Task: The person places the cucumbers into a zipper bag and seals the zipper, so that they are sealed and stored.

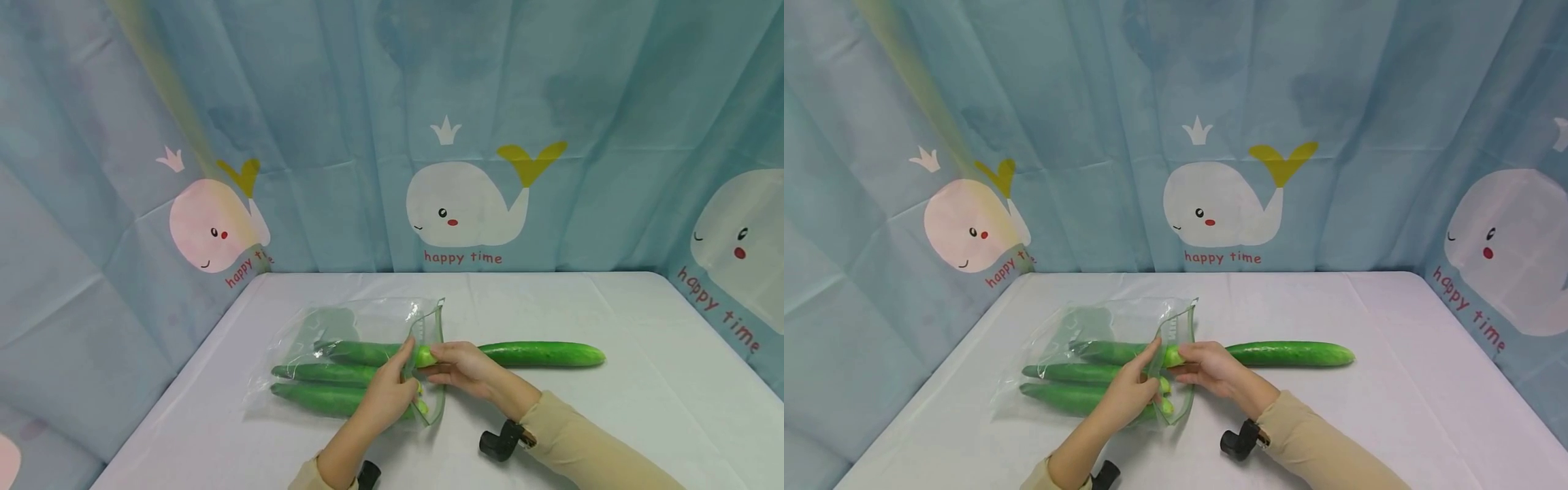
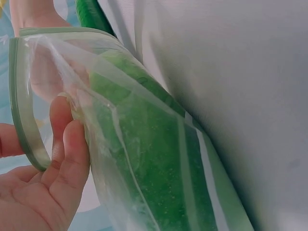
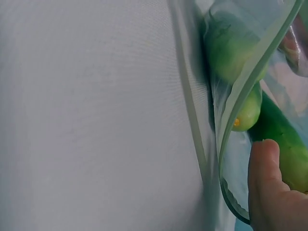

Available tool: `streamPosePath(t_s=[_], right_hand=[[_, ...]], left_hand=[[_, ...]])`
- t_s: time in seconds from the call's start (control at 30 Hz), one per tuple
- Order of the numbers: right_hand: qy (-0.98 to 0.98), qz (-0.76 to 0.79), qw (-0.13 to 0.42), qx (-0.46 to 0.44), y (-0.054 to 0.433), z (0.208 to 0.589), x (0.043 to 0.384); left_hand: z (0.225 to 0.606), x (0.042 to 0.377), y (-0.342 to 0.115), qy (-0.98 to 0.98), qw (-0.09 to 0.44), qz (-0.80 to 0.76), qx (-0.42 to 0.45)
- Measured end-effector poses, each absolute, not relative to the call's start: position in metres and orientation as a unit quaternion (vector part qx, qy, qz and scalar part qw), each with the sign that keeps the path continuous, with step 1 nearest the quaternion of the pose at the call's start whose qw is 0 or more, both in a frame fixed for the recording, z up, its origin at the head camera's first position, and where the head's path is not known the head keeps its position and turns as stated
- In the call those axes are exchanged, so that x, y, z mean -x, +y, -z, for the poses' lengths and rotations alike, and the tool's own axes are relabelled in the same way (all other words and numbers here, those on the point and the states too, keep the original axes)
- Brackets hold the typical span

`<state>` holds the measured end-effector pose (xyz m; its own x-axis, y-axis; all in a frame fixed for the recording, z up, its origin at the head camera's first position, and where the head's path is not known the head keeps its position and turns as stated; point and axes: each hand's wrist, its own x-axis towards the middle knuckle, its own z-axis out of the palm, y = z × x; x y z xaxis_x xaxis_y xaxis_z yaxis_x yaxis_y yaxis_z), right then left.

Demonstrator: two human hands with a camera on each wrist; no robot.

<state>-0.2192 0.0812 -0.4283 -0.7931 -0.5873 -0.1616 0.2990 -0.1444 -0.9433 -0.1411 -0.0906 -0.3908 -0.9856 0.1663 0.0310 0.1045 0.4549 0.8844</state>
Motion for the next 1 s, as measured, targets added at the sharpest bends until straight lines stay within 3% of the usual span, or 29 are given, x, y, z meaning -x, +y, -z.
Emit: streamPosePath(t_s=[1.0], right_hand=[[0.622, 0.722, 0.297, 0.065, 0.067, 0.428, 0.219]], left_hand=[[0.389, 0.138, -0.091, 0.846, 0.034, -0.528, -0.072]])
